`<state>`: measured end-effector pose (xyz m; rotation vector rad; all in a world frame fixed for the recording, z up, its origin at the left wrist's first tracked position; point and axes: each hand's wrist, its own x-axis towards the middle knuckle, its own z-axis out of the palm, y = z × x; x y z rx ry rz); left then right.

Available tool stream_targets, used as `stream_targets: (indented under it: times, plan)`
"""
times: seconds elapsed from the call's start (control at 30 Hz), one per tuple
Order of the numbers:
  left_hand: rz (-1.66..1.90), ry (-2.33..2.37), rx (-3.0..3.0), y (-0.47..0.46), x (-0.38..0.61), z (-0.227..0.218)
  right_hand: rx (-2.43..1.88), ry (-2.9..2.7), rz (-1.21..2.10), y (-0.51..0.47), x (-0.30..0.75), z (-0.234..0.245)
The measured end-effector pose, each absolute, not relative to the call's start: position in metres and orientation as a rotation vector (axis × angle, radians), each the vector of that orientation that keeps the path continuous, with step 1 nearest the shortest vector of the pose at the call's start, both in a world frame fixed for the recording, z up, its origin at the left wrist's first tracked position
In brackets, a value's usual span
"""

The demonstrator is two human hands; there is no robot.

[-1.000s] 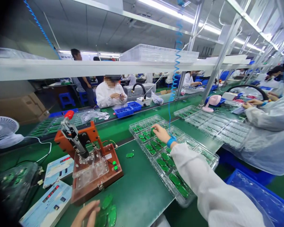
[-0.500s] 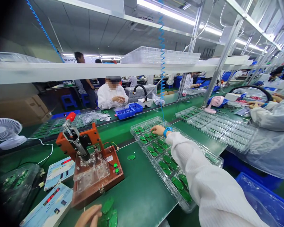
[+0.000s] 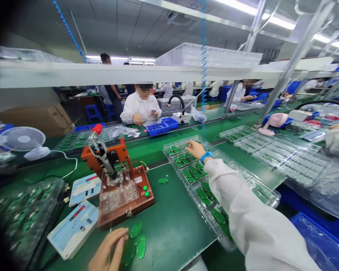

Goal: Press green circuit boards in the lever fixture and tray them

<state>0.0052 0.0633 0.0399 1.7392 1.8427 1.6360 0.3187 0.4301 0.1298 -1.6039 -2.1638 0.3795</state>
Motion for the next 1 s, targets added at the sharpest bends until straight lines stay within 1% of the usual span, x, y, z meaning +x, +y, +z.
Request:
stream_targets:
  times: [0.13, 0.27, 0.37, 0.47, 0.57, 0.67, 0.83, 1.0]
  plan:
    - [1.598, 1.833, 1.754, 0.063, -0.004, 0.046, -1.335, -2.245, 0.48, 0.368, 0.294, 0.152]
    - [1.498, 1.957, 1.675, 0.06, -0.016, 0.049, -1.014, -2.435, 0.753, 0.269, 0.269, 0.154]
    - [1.287, 1.895, 1.811, 0.053, -0.028, 0.053, -0.871, -2.515, 0.958, 0.203, 0.25, 0.133]
    - [1.023, 1.741, 2.009, 0.045, -0.04, 0.057, -0.878, -2.503, 1.035, 0.165, 0.228, 0.096]
    - [0.839, 1.672, 2.07, 0.042, -0.048, 0.059, -0.904, -2.447, 0.921, 0.15, 0.204, 0.061]
    - [0.75, 1.659, 2.057, 0.043, -0.051, 0.059, -0.935, -2.415, 0.733, 0.146, 0.183, 0.043]
    - [0.715, 1.646, 2.054, 0.045, -0.05, 0.059, -1.014, -2.45, 0.492, 0.144, 0.162, 0.037]
    - [0.706, 1.643, 2.058, 0.047, -0.05, 0.056, -1.021, -2.483, 0.461, 0.145, 0.156, 0.034]
